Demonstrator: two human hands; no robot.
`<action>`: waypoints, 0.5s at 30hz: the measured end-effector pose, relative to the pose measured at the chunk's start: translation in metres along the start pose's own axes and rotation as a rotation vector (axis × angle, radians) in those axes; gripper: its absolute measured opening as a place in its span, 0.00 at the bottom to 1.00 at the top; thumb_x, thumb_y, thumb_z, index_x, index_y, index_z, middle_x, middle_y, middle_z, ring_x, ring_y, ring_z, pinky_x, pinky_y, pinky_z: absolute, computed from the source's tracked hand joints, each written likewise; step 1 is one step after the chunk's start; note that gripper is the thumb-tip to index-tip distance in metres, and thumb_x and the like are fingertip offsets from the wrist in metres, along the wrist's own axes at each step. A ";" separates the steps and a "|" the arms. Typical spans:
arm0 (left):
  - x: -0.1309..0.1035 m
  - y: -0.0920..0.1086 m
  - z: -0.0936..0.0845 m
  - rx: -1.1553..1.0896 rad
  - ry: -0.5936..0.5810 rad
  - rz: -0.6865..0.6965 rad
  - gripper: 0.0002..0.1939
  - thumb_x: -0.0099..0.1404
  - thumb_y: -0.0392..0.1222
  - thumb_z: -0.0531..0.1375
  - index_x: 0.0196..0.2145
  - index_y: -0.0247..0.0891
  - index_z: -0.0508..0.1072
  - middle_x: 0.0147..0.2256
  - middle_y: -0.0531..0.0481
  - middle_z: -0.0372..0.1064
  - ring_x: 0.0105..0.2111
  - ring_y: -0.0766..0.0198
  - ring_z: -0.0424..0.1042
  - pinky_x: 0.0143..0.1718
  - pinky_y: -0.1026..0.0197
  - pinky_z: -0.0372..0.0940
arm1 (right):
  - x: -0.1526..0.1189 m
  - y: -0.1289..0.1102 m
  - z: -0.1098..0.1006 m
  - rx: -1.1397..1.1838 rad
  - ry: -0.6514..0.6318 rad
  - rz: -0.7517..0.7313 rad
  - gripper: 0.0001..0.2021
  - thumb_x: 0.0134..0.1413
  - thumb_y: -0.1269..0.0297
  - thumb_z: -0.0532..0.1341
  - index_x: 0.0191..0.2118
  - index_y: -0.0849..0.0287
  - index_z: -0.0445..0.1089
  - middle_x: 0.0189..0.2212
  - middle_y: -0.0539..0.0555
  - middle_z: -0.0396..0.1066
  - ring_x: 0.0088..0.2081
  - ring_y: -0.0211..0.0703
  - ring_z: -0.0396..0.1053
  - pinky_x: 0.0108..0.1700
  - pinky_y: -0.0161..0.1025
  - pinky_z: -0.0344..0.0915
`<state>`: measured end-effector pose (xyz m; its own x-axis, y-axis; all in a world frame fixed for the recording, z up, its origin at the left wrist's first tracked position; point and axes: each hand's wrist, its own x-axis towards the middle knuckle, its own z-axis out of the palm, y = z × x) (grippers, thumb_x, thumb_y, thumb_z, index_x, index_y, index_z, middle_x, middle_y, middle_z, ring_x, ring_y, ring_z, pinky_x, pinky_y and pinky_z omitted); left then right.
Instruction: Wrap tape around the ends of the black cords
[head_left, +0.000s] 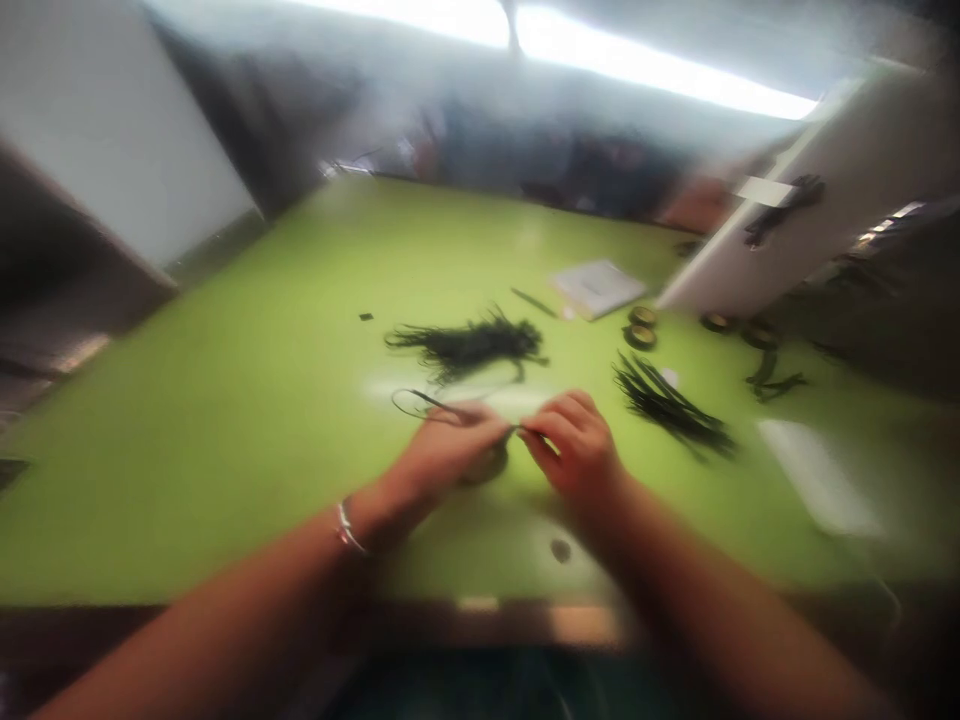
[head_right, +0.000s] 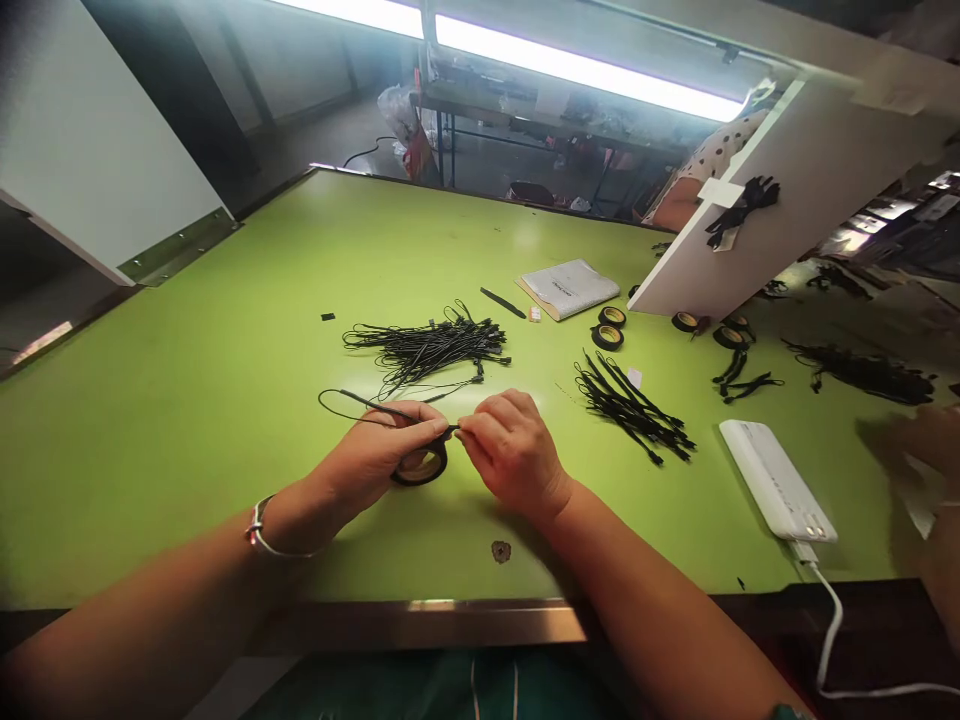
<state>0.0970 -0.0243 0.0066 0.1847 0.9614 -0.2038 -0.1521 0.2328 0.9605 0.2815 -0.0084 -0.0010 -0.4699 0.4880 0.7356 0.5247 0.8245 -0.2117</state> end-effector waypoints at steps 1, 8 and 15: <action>0.000 0.000 0.000 0.082 0.024 0.076 0.11 0.56 0.44 0.64 0.24 0.34 0.72 0.18 0.54 0.60 0.18 0.70 0.57 0.20 0.65 0.51 | 0.001 0.000 0.000 0.107 -0.014 0.098 0.04 0.58 0.69 0.60 0.40 0.57 0.70 0.32 0.54 0.70 0.38 0.43 0.67 0.41 0.42 0.65; 0.004 -0.004 0.000 0.585 0.035 0.636 0.08 0.62 0.37 0.59 0.26 0.36 0.73 0.28 0.46 0.69 0.31 0.62 0.66 0.36 0.59 0.62 | 0.009 -0.007 -0.007 0.392 -0.344 0.438 0.10 0.61 0.67 0.56 0.29 0.60 0.69 0.25 0.49 0.69 0.29 0.37 0.65 0.33 0.35 0.62; 0.003 0.004 -0.006 0.302 -0.185 0.227 0.11 0.58 0.43 0.65 0.38 0.37 0.76 0.30 0.48 0.70 0.27 0.65 0.66 0.28 0.63 0.60 | 0.005 0.003 -0.014 0.097 -0.167 0.145 0.07 0.59 0.71 0.57 0.30 0.58 0.69 0.24 0.51 0.65 0.31 0.40 0.61 0.36 0.39 0.60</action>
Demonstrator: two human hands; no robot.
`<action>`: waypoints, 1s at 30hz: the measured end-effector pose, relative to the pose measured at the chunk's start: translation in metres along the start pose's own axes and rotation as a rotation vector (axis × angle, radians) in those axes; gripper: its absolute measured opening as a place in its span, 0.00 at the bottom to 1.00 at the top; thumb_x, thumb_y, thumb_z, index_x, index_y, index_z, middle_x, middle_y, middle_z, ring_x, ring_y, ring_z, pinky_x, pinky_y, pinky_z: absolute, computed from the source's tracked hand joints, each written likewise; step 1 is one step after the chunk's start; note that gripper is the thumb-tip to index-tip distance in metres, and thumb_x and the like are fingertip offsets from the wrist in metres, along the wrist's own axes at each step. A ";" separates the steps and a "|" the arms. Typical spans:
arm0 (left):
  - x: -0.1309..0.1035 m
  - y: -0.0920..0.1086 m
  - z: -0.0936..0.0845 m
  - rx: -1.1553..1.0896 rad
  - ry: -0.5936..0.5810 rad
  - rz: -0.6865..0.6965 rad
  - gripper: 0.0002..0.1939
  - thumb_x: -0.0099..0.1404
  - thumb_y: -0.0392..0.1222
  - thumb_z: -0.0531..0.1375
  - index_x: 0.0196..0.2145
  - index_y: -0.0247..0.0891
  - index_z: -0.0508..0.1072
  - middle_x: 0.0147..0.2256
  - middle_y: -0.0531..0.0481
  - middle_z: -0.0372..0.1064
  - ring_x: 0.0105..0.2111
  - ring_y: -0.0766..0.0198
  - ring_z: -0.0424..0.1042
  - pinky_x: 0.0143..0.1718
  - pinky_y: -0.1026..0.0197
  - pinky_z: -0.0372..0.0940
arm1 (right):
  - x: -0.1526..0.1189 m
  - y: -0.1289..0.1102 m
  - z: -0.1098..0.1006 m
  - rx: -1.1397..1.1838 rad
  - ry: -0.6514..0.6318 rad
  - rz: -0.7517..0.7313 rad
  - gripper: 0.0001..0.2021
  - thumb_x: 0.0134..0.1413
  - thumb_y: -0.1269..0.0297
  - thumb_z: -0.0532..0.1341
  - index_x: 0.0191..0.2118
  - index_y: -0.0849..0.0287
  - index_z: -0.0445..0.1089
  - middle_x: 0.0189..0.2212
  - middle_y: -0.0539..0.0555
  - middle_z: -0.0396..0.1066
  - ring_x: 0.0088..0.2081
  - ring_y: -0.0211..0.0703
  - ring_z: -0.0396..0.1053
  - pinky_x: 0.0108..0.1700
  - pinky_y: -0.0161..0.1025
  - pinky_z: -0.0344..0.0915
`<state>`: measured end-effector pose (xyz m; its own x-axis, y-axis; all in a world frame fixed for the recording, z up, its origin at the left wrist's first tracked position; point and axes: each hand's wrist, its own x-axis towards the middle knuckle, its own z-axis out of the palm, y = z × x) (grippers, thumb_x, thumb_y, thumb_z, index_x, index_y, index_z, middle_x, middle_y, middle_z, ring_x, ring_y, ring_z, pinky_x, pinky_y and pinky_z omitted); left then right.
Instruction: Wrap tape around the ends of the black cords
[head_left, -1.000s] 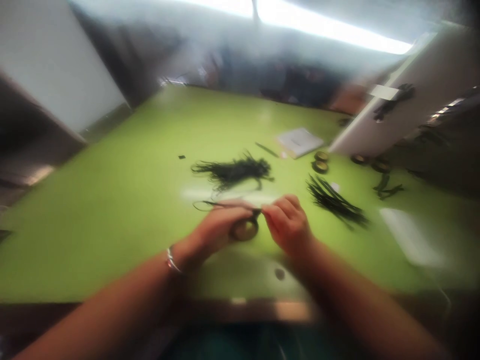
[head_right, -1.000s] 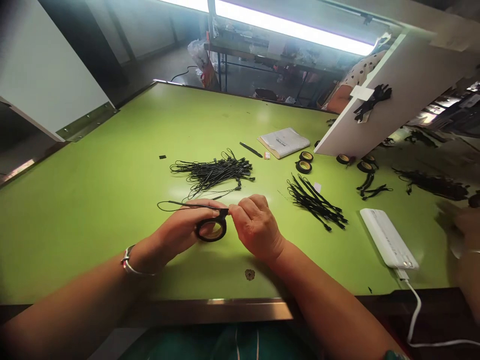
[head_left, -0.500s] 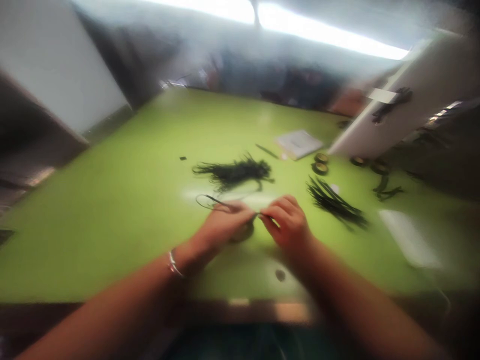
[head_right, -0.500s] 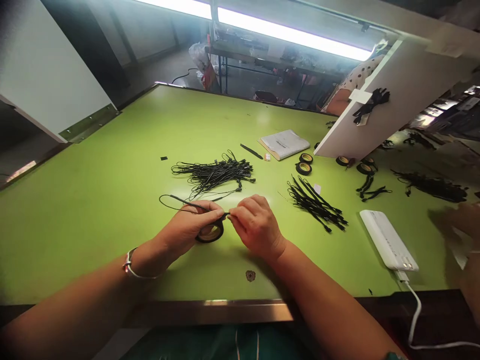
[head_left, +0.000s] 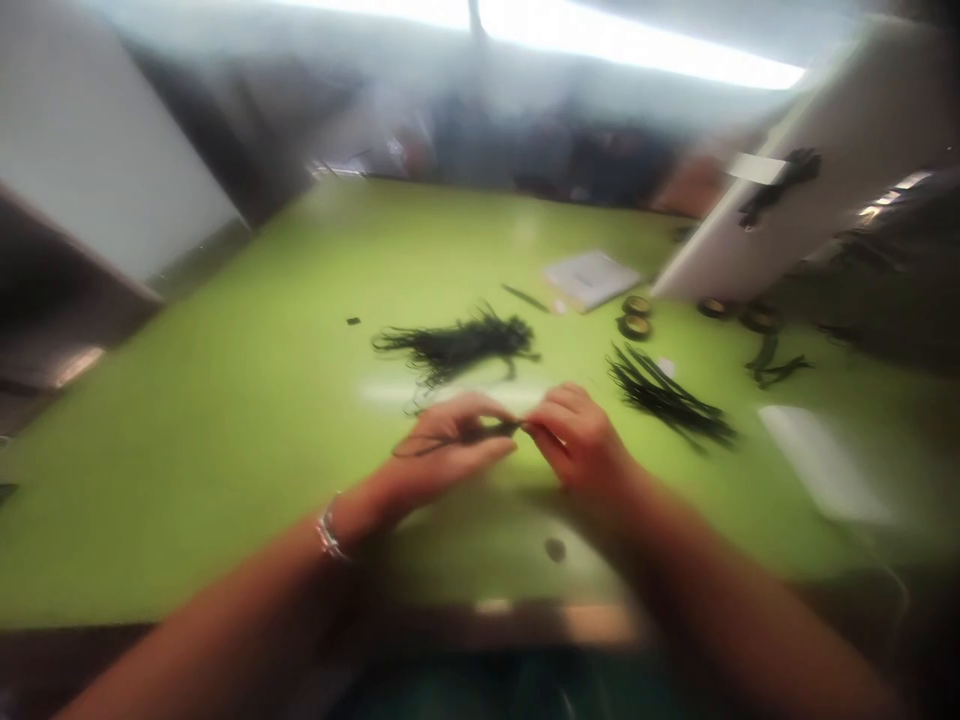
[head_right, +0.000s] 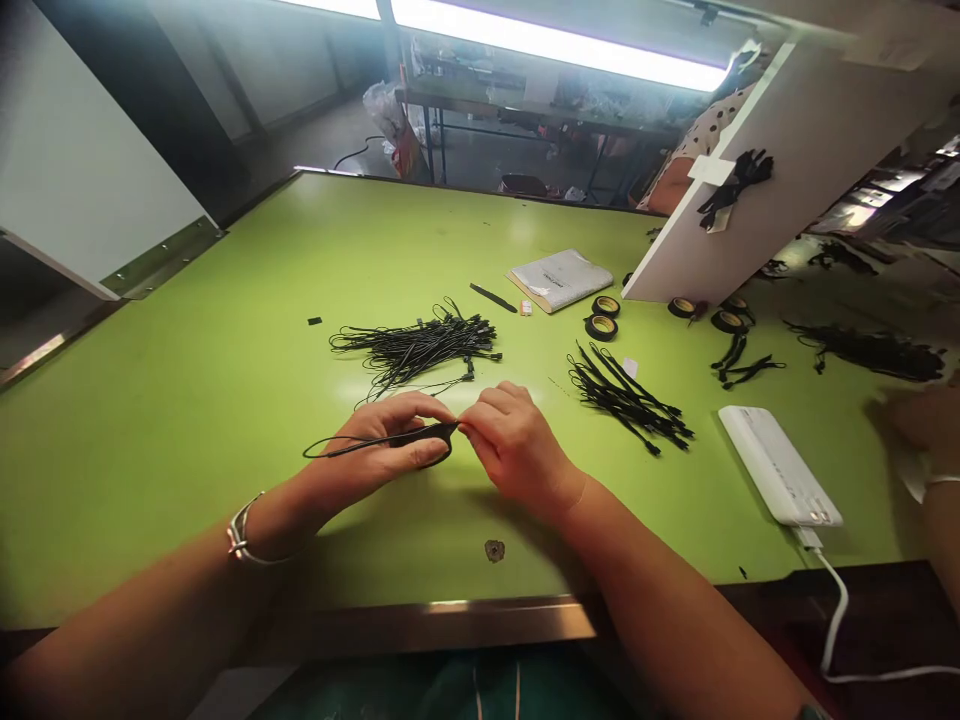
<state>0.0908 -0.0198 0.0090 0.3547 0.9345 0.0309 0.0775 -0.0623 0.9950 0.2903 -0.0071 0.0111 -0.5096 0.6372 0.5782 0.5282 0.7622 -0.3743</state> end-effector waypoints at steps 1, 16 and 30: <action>0.000 0.000 -0.001 -0.084 -0.039 -0.076 0.13 0.57 0.44 0.66 0.39 0.36 0.76 0.27 0.50 0.68 0.24 0.67 0.64 0.26 0.64 0.59 | -0.001 0.002 -0.001 -0.113 0.036 -0.089 0.06 0.59 0.72 0.57 0.32 0.58 0.70 0.24 0.51 0.66 0.31 0.41 0.61 0.38 0.41 0.60; -0.001 -0.005 0.002 0.203 0.152 0.123 0.10 0.62 0.41 0.60 0.25 0.36 0.70 0.26 0.51 0.64 0.26 0.66 0.62 0.29 0.63 0.58 | -0.003 0.002 0.008 -0.030 0.062 -0.101 0.05 0.59 0.66 0.60 0.39 0.57 0.71 0.32 0.54 0.71 0.39 0.44 0.66 0.44 0.44 0.63; 0.003 -0.006 -0.002 0.303 -0.033 0.250 0.20 0.60 0.41 0.64 0.50 0.39 0.72 0.41 0.44 0.70 0.33 0.64 0.67 0.36 0.62 0.63 | 0.001 0.000 -0.005 0.346 -0.218 0.324 0.10 0.58 0.68 0.57 0.26 0.59 0.66 0.22 0.46 0.64 0.26 0.34 0.59 0.29 0.32 0.57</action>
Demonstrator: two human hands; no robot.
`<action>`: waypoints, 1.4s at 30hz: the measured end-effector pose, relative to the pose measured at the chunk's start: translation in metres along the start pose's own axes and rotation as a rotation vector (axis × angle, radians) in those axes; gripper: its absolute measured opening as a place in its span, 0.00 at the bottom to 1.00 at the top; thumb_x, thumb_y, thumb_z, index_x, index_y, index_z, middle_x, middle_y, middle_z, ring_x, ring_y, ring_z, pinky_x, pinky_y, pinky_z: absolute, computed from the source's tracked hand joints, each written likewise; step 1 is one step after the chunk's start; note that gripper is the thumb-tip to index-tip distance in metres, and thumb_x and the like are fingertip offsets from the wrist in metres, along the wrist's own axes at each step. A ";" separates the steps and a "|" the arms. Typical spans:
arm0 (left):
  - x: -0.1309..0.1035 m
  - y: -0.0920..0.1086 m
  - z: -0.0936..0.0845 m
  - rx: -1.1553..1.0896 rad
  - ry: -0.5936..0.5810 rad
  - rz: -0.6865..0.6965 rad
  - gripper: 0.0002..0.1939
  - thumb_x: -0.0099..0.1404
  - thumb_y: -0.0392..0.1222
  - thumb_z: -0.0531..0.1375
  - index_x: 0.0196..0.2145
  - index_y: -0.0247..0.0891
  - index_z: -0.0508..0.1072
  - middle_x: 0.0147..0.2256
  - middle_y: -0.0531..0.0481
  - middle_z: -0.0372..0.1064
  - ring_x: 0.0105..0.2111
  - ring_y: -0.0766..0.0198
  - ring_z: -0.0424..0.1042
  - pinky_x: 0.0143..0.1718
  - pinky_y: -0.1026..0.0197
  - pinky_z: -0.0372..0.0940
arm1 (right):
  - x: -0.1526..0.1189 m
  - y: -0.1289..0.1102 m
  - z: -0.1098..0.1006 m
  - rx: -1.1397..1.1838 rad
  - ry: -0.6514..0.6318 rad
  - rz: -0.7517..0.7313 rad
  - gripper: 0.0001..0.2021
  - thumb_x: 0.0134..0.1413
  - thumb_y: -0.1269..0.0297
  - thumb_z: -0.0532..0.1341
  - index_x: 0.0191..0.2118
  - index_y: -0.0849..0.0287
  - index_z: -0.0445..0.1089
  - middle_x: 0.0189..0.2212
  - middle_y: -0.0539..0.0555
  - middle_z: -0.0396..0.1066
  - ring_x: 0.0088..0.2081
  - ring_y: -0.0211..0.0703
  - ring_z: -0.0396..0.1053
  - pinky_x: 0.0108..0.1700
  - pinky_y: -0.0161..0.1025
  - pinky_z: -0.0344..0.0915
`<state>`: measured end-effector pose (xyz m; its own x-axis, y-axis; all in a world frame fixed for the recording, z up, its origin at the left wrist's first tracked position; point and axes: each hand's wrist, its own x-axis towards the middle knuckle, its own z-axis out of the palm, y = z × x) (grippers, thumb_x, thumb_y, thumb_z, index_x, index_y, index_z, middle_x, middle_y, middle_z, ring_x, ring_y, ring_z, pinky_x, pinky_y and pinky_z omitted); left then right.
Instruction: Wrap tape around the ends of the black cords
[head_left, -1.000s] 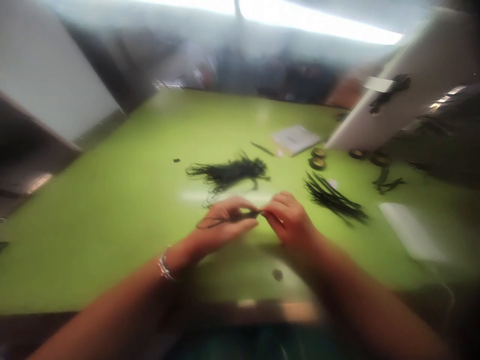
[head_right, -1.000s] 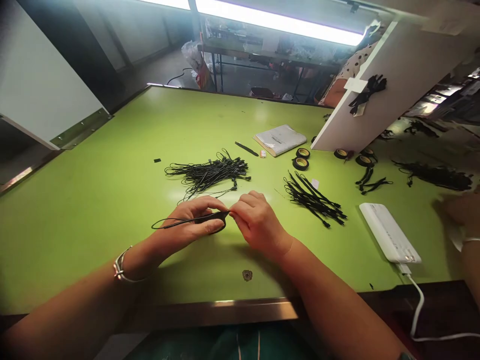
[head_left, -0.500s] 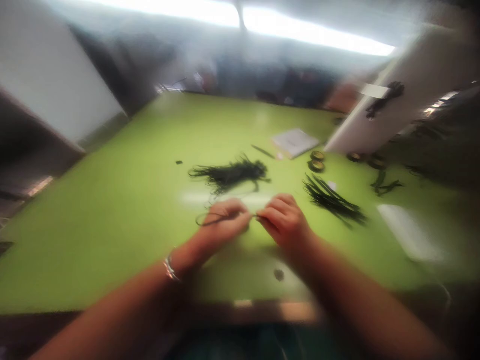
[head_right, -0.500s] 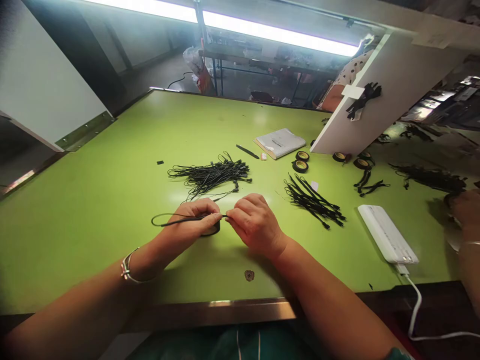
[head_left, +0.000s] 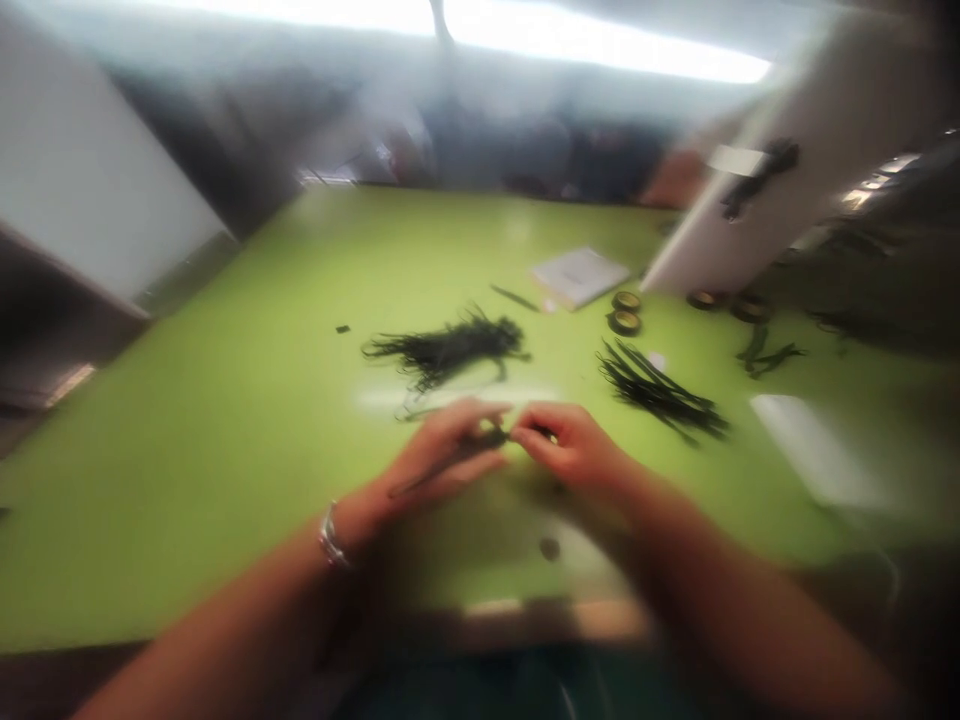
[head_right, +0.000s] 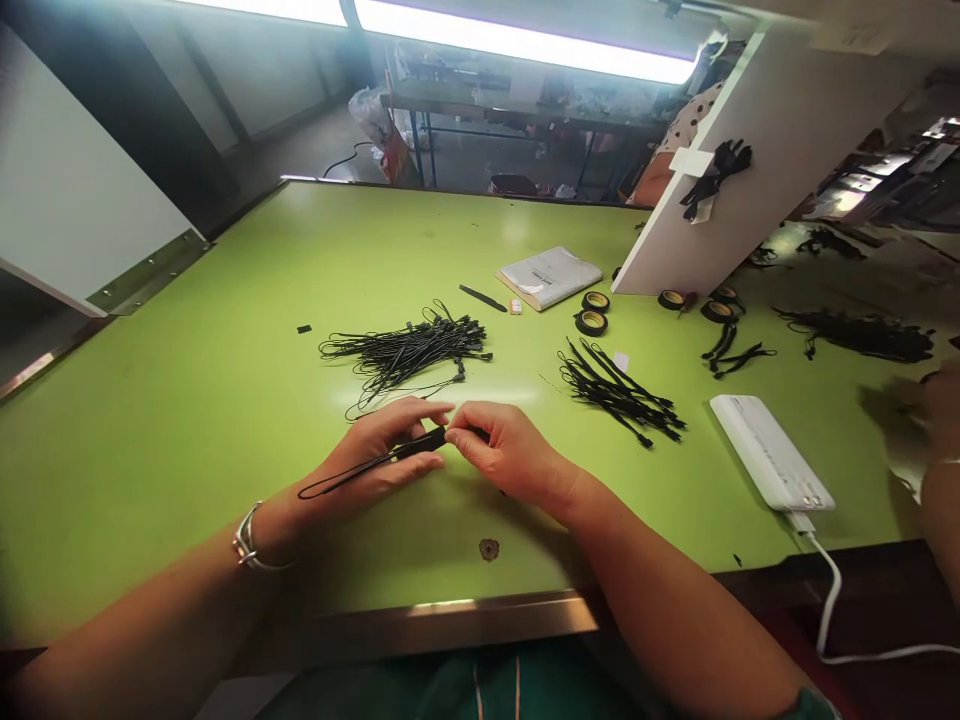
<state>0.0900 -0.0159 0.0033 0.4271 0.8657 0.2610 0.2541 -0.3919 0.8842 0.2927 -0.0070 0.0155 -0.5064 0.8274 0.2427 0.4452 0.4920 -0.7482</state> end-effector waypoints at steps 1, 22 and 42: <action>0.000 0.001 -0.001 -0.068 -0.031 -0.054 0.17 0.60 0.41 0.63 0.48 0.39 0.74 0.41 0.44 0.71 0.35 0.62 0.68 0.38 0.61 0.64 | 0.000 0.001 0.001 -0.068 0.061 -0.079 0.10 0.59 0.68 0.57 0.26 0.59 0.65 0.22 0.47 0.64 0.27 0.35 0.60 0.30 0.34 0.58; -0.005 0.011 -0.001 -0.677 0.007 -0.550 0.15 0.56 0.48 0.66 0.27 0.29 0.74 0.18 0.54 0.56 0.17 0.74 0.52 0.19 0.67 0.44 | -0.006 0.004 -0.003 -0.727 0.340 -0.709 0.07 0.55 0.75 0.61 0.41 0.61 0.68 0.25 0.51 0.68 0.34 0.42 0.60 0.46 0.42 0.62; -0.004 0.006 -0.003 -0.380 -0.026 -0.197 0.07 0.62 0.41 0.63 0.36 0.35 0.75 0.33 0.47 0.68 0.30 0.66 0.65 0.30 0.63 0.59 | -0.002 0.001 0.002 -0.354 0.201 -0.340 0.07 0.60 0.70 0.57 0.32 0.59 0.72 0.23 0.50 0.68 0.31 0.39 0.62 0.39 0.39 0.59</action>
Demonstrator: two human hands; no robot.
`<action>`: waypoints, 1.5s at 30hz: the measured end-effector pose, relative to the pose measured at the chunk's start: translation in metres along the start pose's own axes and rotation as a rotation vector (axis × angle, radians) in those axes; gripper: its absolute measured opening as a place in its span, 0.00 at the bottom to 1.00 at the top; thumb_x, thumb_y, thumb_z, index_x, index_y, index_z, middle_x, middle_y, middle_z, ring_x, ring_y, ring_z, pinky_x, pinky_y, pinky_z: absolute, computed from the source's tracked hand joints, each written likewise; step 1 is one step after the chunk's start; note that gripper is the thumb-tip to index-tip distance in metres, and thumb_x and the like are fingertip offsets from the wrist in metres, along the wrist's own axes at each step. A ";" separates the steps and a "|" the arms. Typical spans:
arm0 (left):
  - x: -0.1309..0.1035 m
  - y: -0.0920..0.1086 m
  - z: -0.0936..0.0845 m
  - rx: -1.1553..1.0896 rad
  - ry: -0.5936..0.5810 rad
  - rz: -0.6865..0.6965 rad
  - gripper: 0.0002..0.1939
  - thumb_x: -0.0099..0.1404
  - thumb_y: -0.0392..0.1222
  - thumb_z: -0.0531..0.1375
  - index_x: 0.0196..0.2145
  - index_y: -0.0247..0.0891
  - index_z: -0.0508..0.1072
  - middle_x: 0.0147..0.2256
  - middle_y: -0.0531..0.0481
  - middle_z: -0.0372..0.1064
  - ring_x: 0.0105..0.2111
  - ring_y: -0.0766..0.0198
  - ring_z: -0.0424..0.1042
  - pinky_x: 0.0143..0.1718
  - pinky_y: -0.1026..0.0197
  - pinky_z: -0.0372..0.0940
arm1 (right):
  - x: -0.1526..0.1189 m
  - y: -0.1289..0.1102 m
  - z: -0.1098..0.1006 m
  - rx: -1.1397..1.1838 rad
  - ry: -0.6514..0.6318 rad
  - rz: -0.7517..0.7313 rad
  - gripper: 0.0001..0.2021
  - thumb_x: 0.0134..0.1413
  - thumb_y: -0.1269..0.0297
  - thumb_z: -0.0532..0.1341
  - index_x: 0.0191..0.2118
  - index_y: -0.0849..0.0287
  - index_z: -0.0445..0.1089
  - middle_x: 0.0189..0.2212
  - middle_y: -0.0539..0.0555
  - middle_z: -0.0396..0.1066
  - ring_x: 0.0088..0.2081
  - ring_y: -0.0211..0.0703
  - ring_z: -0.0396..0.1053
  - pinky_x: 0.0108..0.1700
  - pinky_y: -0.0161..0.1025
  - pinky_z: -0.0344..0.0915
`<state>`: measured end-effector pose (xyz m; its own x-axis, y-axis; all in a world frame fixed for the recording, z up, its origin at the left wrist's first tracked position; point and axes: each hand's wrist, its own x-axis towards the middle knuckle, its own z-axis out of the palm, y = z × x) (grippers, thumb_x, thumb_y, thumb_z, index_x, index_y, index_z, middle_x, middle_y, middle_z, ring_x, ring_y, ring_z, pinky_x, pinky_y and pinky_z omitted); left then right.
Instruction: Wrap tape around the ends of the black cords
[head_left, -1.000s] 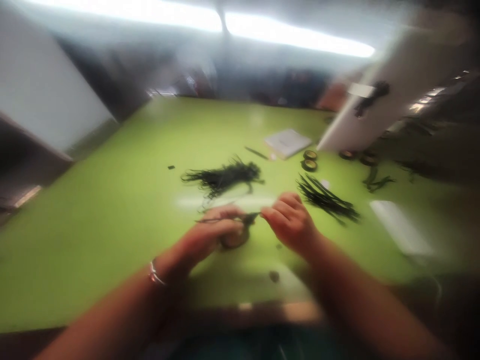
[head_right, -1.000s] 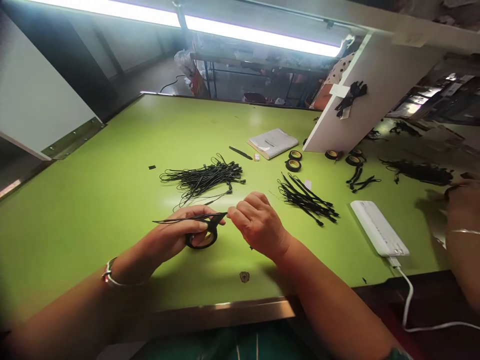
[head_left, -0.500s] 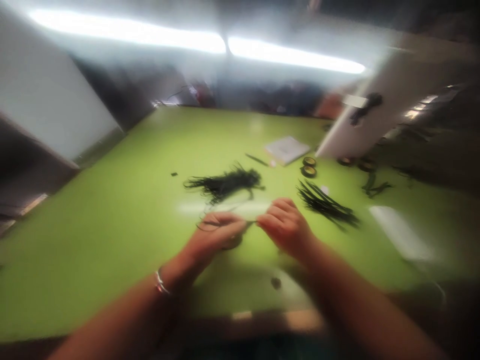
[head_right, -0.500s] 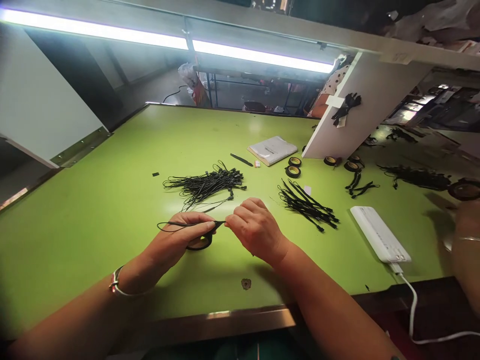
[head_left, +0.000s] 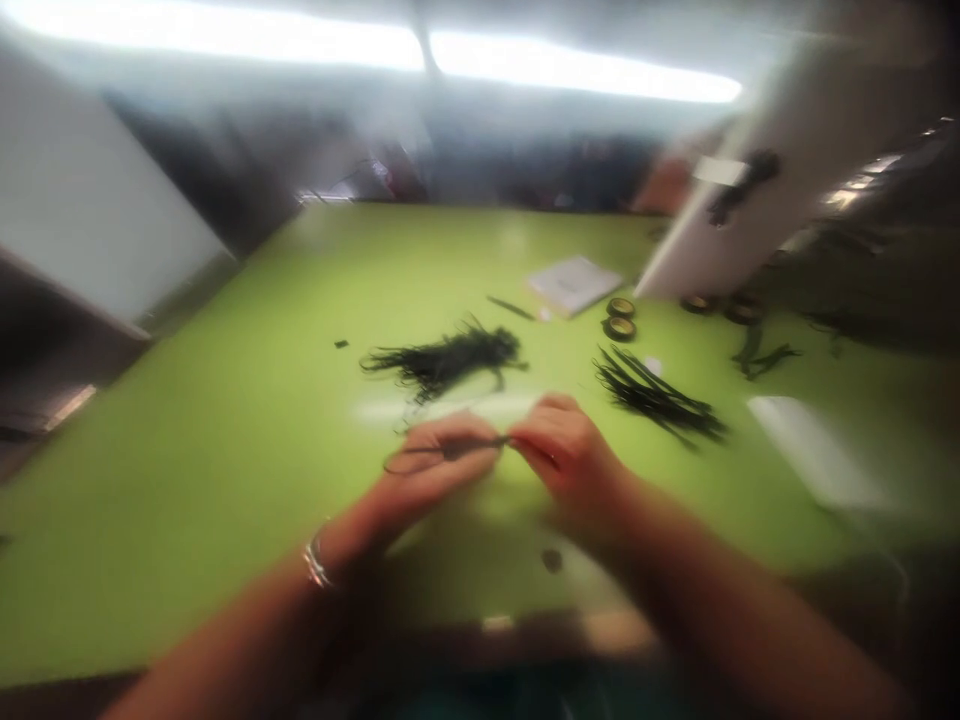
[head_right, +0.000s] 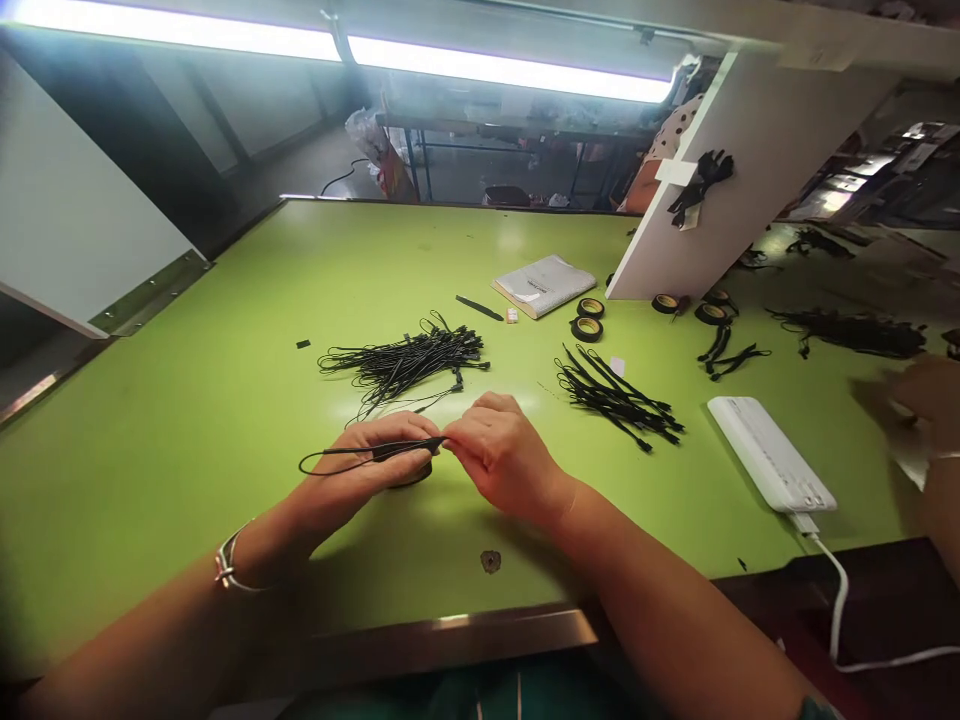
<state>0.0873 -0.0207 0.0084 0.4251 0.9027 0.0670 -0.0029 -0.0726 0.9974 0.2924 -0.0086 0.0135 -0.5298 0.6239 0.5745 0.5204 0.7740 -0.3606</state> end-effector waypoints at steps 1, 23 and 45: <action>-0.001 0.001 0.000 -0.116 -0.043 -0.088 0.09 0.62 0.42 0.63 0.37 0.35 0.74 0.31 0.48 0.66 0.27 0.68 0.62 0.27 0.64 0.57 | -0.001 0.001 -0.001 -0.117 0.040 -0.084 0.07 0.60 0.72 0.57 0.34 0.59 0.72 0.22 0.50 0.68 0.31 0.40 0.61 0.41 0.40 0.59; 0.002 0.000 0.008 -0.115 0.115 -0.143 0.15 0.63 0.49 0.61 0.26 0.33 0.70 0.20 0.55 0.54 0.21 0.71 0.52 0.21 0.66 0.48 | 0.001 -0.005 0.002 -0.280 -0.075 -0.066 0.12 0.62 0.70 0.53 0.27 0.59 0.68 0.22 0.52 0.64 0.30 0.42 0.57 0.39 0.41 0.55; 0.000 -0.009 0.005 -0.447 0.205 -0.329 0.09 0.53 0.43 0.66 0.26 0.35 0.73 0.24 0.50 0.67 0.22 0.69 0.62 0.20 0.66 0.54 | -0.002 -0.017 0.013 -0.309 0.071 -0.048 0.16 0.62 0.73 0.50 0.23 0.58 0.62 0.20 0.51 0.58 0.29 0.41 0.54 0.36 0.40 0.53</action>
<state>0.0916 -0.0223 -0.0004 0.2847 0.9143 -0.2882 -0.3010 0.3707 0.8786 0.2763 -0.0218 0.0086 -0.5164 0.5696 0.6395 0.6802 0.7265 -0.0978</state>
